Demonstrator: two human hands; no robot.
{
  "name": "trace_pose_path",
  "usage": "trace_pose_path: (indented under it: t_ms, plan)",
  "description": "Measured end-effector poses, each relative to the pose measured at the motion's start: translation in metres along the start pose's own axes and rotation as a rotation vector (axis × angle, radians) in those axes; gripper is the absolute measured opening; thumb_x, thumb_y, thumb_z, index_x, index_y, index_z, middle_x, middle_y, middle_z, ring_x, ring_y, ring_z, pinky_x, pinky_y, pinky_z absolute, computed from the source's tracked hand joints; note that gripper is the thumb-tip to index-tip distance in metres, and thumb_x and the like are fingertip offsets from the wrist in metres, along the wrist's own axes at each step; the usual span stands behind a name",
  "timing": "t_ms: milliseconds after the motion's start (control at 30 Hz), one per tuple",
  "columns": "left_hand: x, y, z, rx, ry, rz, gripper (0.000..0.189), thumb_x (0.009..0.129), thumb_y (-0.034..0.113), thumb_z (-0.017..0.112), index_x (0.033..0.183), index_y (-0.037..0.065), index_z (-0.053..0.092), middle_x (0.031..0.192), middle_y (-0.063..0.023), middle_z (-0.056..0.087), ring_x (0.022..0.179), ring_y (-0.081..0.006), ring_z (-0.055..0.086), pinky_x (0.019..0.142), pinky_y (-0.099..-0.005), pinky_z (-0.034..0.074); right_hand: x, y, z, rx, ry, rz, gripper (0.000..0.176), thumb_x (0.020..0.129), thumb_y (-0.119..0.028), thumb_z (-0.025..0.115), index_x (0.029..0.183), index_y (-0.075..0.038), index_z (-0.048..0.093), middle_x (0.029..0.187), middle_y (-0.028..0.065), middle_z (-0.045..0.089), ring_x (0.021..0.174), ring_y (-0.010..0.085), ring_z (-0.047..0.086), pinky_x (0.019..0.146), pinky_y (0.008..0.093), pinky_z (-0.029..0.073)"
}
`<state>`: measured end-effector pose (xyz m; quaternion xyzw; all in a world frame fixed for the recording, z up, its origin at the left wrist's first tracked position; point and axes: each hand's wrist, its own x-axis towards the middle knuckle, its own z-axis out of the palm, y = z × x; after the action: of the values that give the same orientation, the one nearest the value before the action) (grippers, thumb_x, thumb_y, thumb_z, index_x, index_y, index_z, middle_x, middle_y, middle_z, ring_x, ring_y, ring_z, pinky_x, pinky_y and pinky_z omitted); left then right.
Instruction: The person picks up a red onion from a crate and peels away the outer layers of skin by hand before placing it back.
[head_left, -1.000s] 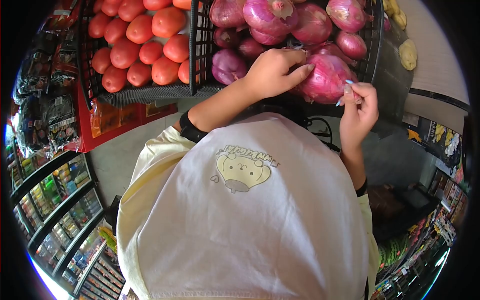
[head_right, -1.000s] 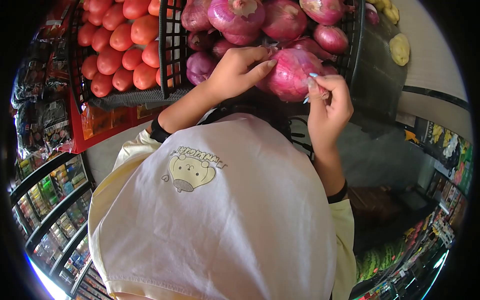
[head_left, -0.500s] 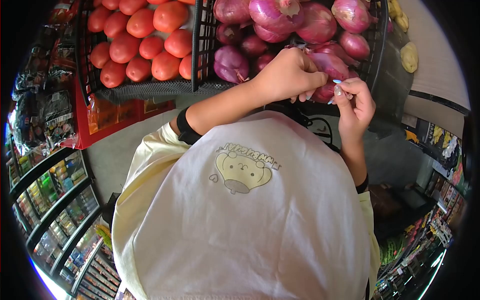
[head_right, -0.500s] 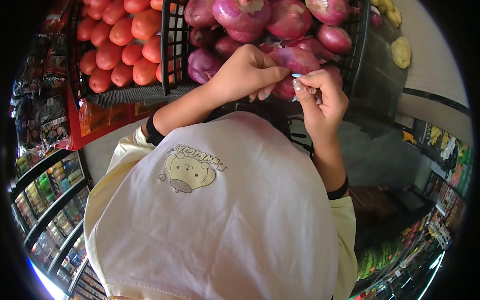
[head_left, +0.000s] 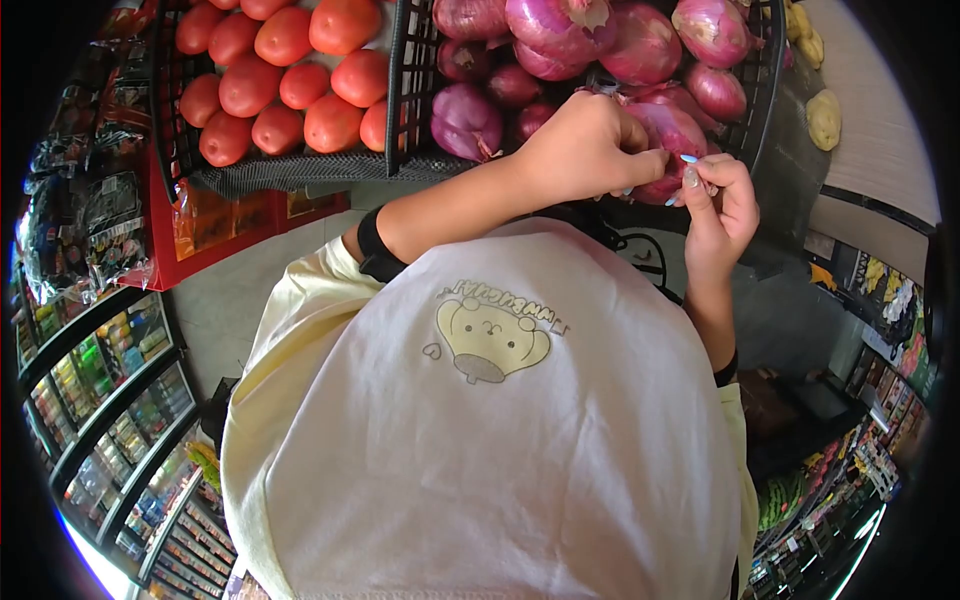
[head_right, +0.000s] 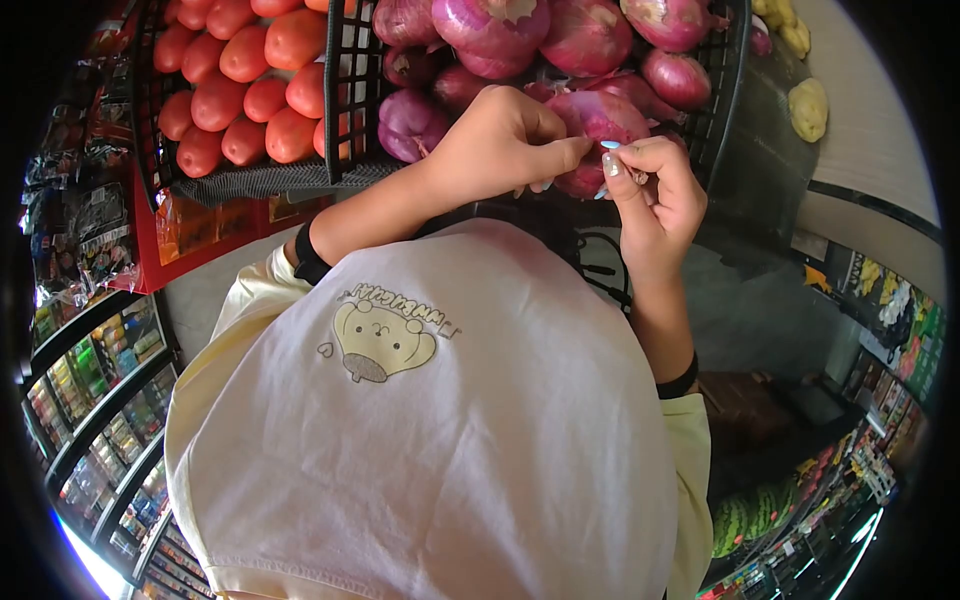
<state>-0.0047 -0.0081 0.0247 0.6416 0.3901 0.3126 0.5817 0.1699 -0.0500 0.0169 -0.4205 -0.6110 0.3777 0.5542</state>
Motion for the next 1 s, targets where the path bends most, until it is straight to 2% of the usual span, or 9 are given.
trace_pose_path:
  t_ms: [100,300,367,400,500,633,833,933,1000]
  plan:
    - [0.0,-0.004,0.002,-0.006,0.017,0.057,0.031,0.079,0.019,0.061,0.055,-0.001,0.059,0.046,-0.0043,0.053,0.037,-0.0069,0.048,0.035,-0.0217,0.036,0.0,-0.001,0.0,0.003,-0.011,-0.005,0.008,0.081,0.003,0.061,0.085,0.003,0.055,0.079,0.0045,0.053,0.064,0.0051,0.045,0.055,0.0171,0.039]
    - [0.0,-0.014,-0.001,0.265,0.139,0.263,0.023,0.076,0.015,0.059,0.062,-0.003,0.06,0.051,-0.0098,0.054,0.045,-0.0126,0.053,0.043,-0.0292,0.041,0.0,0.0,0.0,-0.042,-0.014,-0.019,0.008,0.08,0.004,0.06,0.086,0.003,0.055,0.079,0.0046,0.053,0.064,0.0049,0.045,0.055,0.0168,0.039]
    - [0.0,-0.016,-0.001,0.238,0.206,0.232,0.023,0.076,0.019,0.061,0.067,-0.002,0.059,0.055,-0.0118,0.054,0.048,-0.0184,0.055,0.046,-0.0332,0.042,0.001,0.0,0.0,0.01,0.015,-0.009,0.008,0.081,0.005,0.06,0.086,0.003,0.054,0.08,0.0046,0.053,0.065,0.0047,0.044,0.056,0.0168,0.039]
    - [0.0,-0.013,0.0,0.24,0.205,0.234,0.023,0.076,0.019,0.061,0.067,-0.002,0.059,0.055,-0.0118,0.054,0.048,-0.0184,0.055,0.046,-0.0332,0.042,0.001,-0.001,0.001,0.01,0.016,-0.011,0.008,0.081,0.005,0.06,0.086,0.003,0.054,0.08,0.0046,0.053,0.065,0.0047,0.044,0.056,0.0168,0.039]
    - [-0.002,-0.004,0.006,0.502,0.243,0.312,0.025,0.078,0.026,0.064,0.071,0.003,0.056,0.056,-0.011,0.055,0.048,-0.0279,0.053,0.046,-0.035,0.042,0.001,-0.003,0.002,0.027,0.004,-0.005,0.007,0.081,0.005,0.059,0.086,0.003,0.054,0.08,0.0044,0.052,0.065,0.0046,0.043,0.056,0.0169,0.04]
    - [0.001,-0.007,0.008,0.485,0.261,0.302,0.021,0.079,0.021,0.062,0.07,0.004,0.055,0.057,-0.0111,0.055,0.05,-0.0286,0.054,0.047,-0.0358,0.042,0.001,-0.001,0.0,-0.01,0.003,-0.02,0.007,0.081,0.005,0.059,0.085,0.003,0.054,0.079,0.0039,0.051,0.065,0.0046,0.043,0.057,0.0167,0.04]
    - [0.003,-0.02,0.001,0.451,0.25,0.41,0.012,0.077,0.014,0.062,0.076,0.002,0.058,0.061,-0.012,0.056,0.051,-0.0287,0.054,0.049,-0.0351,0.043,0.0,0.0,-0.001,-0.025,0.006,-0.018,0.007,0.081,0.005,0.059,0.085,0.003,0.054,0.079,0.0038,0.051,0.065,0.0044,0.043,0.056,0.0164,0.038]
    - [0.004,-0.023,-0.004,0.404,0.239,0.444,0.011,0.078,0.012,0.061,0.079,0.002,0.059,0.063,-0.0126,0.058,0.051,-0.026,0.056,0.049,-0.0333,0.044,0.0,0.001,-0.002,-0.039,0.0,-0.039,0.006,0.082,0.004,0.058,0.085,0.003,0.053,0.079,0.0041,0.051,0.064,0.0044,0.044,0.055,0.0166,0.038]
    - [0.002,-0.024,-0.011,0.404,0.232,0.365,0.01,0.079,0.011,0.061,0.078,0.001,0.059,0.062,-0.0117,0.057,0.05,-0.0216,0.055,0.049,-0.0307,0.044,0.0,0.001,-0.004,-0.031,0.005,-0.048,0.006,0.083,0.004,0.057,0.086,0.003,0.052,0.079,0.0044,0.051,0.063,0.0045,0.045,0.054,0.0168,0.039]
